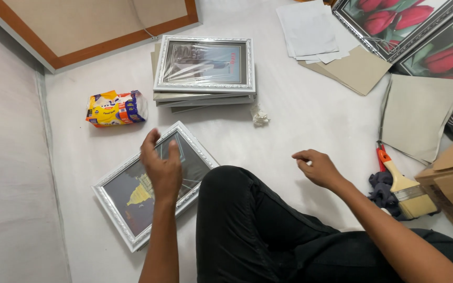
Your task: Assembling a picture frame by cleaning the glass and securing the backing board.
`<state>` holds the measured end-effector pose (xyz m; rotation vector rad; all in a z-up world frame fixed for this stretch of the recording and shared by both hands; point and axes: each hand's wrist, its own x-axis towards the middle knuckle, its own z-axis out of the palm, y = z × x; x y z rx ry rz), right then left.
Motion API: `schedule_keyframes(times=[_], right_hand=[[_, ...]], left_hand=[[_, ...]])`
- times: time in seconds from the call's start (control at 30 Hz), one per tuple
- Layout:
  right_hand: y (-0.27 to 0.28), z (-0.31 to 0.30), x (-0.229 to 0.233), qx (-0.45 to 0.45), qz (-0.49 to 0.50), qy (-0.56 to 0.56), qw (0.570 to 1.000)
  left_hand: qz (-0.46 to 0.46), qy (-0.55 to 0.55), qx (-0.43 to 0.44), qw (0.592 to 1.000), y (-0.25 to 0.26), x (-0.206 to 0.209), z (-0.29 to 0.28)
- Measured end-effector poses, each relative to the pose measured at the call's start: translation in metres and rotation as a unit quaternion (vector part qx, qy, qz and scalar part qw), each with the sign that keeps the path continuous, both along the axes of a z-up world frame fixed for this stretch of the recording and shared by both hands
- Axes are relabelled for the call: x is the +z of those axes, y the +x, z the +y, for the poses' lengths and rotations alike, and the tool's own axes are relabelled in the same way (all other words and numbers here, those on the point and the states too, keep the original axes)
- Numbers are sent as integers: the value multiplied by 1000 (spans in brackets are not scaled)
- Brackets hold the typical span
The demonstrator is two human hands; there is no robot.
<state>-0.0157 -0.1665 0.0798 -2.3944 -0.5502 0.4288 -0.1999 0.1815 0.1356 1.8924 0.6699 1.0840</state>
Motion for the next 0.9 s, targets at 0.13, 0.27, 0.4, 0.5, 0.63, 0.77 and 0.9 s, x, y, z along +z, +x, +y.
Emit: schedule_keyframes(times=[0.13, 0.27, 0.4, 0.5, 0.63, 0.77, 0.9], right_hand=[[1, -44, 29, -20, 11, -13, 1000], [11, -69, 26, -64, 0, 72, 995], [29, -74, -2, -100, -6, 165, 981], [32, -69, 10, -75, -43, 122, 989], [48, -75, 16, -65, -55, 96, 992], [56, -77, 20, -62, -19, 62, 996], [63, -80, 20, -64, 17, 34, 997]], left_hand=[[-39, -153, -138, 978, 87, 35, -42], [-129, -449, -267, 843, 197, -3, -68], [-112, -618, -226, 744, 266, -27, -94], [-90, -582, -155, 793, 340, -134, -73], [-65, -603, -74, 792, 345, -155, -51], [-130, -666, -80, 731, 321, -115, -45], [-145, -678, -80, 716, 312, -93, -54]])
